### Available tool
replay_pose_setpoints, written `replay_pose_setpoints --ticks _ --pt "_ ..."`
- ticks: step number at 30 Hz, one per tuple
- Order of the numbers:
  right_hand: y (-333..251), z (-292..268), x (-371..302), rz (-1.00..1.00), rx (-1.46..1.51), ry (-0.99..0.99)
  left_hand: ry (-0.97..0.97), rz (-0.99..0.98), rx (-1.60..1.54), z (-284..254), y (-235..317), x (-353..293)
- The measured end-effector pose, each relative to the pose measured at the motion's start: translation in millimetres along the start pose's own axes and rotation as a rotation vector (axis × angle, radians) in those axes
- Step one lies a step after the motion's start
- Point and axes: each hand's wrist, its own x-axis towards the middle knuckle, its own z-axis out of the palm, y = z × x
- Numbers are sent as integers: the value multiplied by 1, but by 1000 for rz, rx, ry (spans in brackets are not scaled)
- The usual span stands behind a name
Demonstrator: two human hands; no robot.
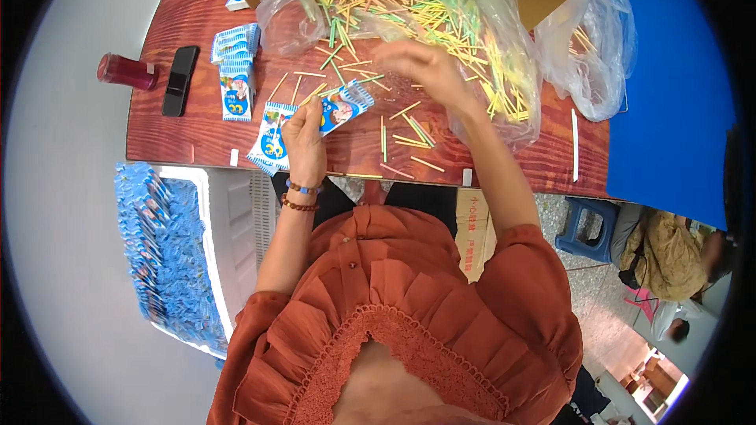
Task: Packaging small blue packets into clear plastic bags along with yellow shredded paper filler.
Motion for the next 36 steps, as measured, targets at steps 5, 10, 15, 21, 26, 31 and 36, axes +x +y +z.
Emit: replay_pose_setpoints --ticks 5,10,15,21,26,31,36 --pt "51 -83 61 -108 -774 197 -14 -54 -168 12 8 -3" --pt "47 -122 79 -38 -1305 -51 -7 -35 -189 -7 4 -2" --pt "35 -118 81 -16 -1522 -160 35 -78 -204 0 14 -1" --pt "33 -122 78 -4 -1656 -112 11 -94 -212 -2 7 2" --pt "40 -137 74 -4 -1390 3 -3 -103 -237 5 9 -1" --pt "32 -129 80 66 -905 182 -7 -126 -289 -1 3 0" --pt "34 -123 74 191 -149 249 -18 -169 -319 1 5 -2"
